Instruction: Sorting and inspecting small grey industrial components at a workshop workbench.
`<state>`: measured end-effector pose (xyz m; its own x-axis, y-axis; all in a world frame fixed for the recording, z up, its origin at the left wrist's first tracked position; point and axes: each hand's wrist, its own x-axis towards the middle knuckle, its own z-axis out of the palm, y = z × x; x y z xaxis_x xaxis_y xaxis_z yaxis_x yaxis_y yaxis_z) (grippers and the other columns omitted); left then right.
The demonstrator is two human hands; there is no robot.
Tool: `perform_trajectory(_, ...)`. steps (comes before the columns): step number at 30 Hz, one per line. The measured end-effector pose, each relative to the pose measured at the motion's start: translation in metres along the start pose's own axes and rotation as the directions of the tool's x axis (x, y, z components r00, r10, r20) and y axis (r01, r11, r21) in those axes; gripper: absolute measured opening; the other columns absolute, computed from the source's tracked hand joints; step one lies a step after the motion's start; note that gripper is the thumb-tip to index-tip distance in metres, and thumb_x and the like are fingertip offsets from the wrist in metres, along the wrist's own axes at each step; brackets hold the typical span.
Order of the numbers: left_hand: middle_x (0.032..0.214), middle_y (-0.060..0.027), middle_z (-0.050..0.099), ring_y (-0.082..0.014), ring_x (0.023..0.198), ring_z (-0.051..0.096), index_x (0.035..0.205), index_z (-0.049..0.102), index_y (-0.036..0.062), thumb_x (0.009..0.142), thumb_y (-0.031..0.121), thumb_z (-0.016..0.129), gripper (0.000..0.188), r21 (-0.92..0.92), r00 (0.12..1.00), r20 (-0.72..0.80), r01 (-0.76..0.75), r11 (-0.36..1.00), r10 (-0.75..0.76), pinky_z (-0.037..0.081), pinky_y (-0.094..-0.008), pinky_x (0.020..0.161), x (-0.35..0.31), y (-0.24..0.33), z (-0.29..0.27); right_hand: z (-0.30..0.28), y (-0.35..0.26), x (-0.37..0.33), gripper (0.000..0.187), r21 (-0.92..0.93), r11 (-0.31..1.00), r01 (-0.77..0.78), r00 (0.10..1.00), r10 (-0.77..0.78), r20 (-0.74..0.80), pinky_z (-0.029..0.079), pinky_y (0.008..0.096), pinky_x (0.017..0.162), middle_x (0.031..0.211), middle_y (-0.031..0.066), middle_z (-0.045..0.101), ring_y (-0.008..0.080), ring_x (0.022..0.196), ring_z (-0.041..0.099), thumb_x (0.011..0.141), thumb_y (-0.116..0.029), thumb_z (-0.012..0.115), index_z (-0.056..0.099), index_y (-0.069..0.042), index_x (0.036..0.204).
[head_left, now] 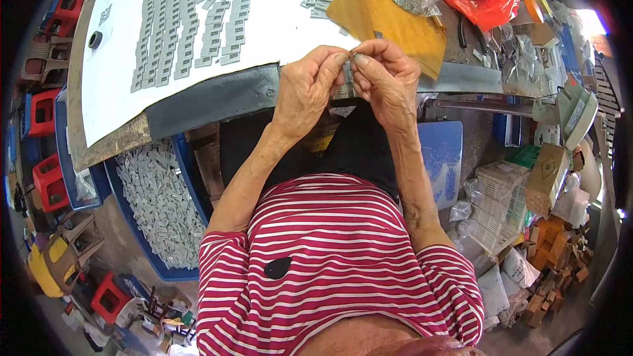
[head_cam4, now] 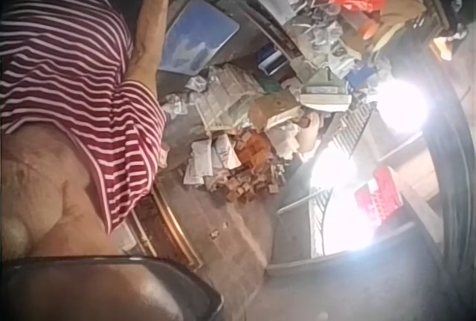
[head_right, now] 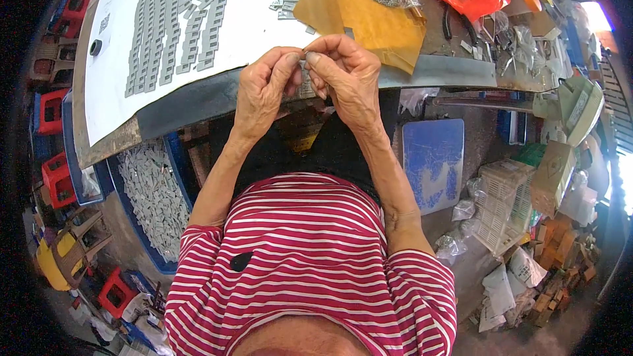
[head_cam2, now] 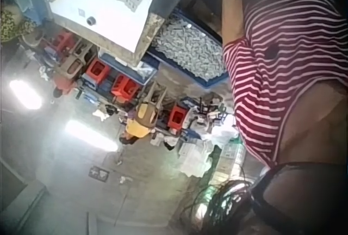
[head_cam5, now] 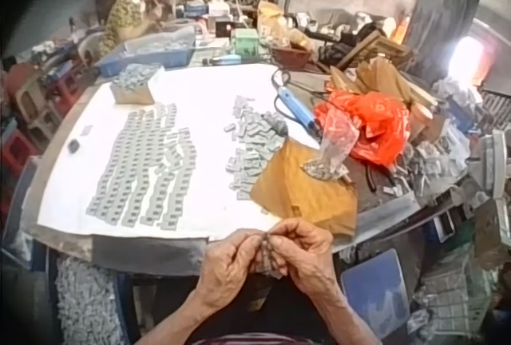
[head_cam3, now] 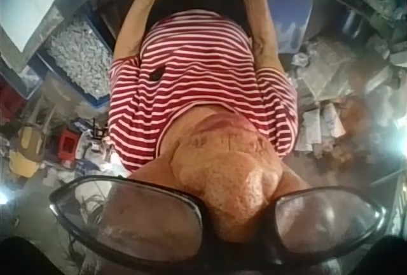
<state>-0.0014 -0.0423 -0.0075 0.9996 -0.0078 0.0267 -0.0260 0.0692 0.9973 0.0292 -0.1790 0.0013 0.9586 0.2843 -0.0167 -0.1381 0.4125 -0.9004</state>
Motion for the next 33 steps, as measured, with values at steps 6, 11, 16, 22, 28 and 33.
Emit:
perform_trajectory(6, 0.053, 0.0025, 0.049, -0.0020, 0.044, 0.040, 0.077, 0.056, 0.0026, 0.090, 0.021, 0.051, 0.023, -0.135, 0.987, -0.133, 0.076, 0.988, -0.094, 0.030, -0.0167, 0.040, 0.000, 0.006, -0.004, -0.002, -0.001, -0.002, 0.013, -0.115, 0.993, -0.015, 1.000, 0.016, 0.012, 0.037, 0.0160, 0.044, 0.065, 0.0008, 0.055, 0.0045, 0.052, 0.048, 0.080, -0.003, 0.059, 0.057, 0.004, 0.091)
perform_trajectory(11, 0.051, 0.0028, 0.047, -0.0022, 0.043, 0.038, 0.076, 0.056, 0.0026, 0.090, 0.022, 0.051, 0.025, -0.074, 0.990, -0.090, 0.099, 0.992, -0.105, 0.029, -0.0171, 0.039, 0.000, 0.005, -0.008, -0.003, 0.002, -0.003, 0.012, -0.255, 0.963, -0.084, 0.996, 0.091, 0.016, 0.038, 0.0157, 0.043, 0.064, 0.0000, 0.054, 0.0035, 0.051, 0.049, 0.079, -0.003, 0.060, 0.057, 0.003, 0.089)
perform_trajectory(16, 0.050, 0.0024, 0.047, -0.0028, 0.043, 0.037, 0.072, 0.054, 0.0032, 0.090, 0.023, 0.050, 0.027, -0.009, 0.993, -0.088, 0.080, 0.997, -0.081, 0.029, -0.0184, 0.039, -0.001, 0.005, -0.007, -0.004, 0.001, -0.003, 0.010, -0.298, 0.948, -0.114, 0.992, 0.127, 0.023, 0.039, 0.0163, 0.041, 0.062, 0.0004, 0.054, 0.0038, 0.050, 0.049, 0.079, -0.003, 0.060, 0.056, 0.002, 0.087)
perform_trajectory(22, 0.050, 0.0019, 0.046, -0.0034, 0.043, 0.037, 0.069, 0.052, 0.0036, 0.090, 0.023, 0.050, 0.029, 0.020, 0.994, -0.075, 0.080, 0.997, -0.079, 0.029, -0.0192, 0.038, -0.002, 0.003, -0.007, -0.005, 0.001, -0.003, 0.010, -0.317, 0.938, -0.143, 0.986, 0.161, 0.033, 0.039, 0.0164, 0.041, 0.061, 0.0000, 0.053, 0.0041, 0.049, 0.048, 0.079, -0.004, 0.061, 0.056, 0.001, 0.085)
perform_trajectory(28, 0.049, 0.0018, 0.046, -0.0035, 0.042, 0.038, 0.069, 0.051, 0.0039, 0.091, 0.023, 0.048, 0.030, -0.057, 0.988, -0.055, 0.140, 0.988, -0.143, 0.029, -0.0187, 0.037, -0.002, 0.004, -0.006, -0.006, 0.006, -0.001, 0.009, -0.357, 0.926, -0.120, 0.989, 0.141, 0.033, 0.038, 0.0168, 0.042, 0.060, -0.0001, 0.053, 0.0046, 0.048, 0.048, 0.079, -0.005, 0.061, 0.056, 0.001, 0.084)
perform_trajectory(33, 0.051, 0.0037, 0.047, -0.0021, 0.041, 0.036, 0.077, 0.054, 0.0054, 0.092, 0.029, 0.047, 0.028, -0.074, 0.986, -0.034, 0.158, 0.985, -0.161, 0.027, -0.0158, 0.037, -0.001, -0.004, -0.007, -0.006, 0.007, 0.001, 0.010, -0.324, 0.931, -0.168, 0.982, 0.185, 0.023, 0.039, 0.0172, 0.043, 0.061, -0.0005, 0.053, 0.0049, 0.049, 0.048, 0.078, -0.005, 0.061, 0.056, 0.001, 0.085)
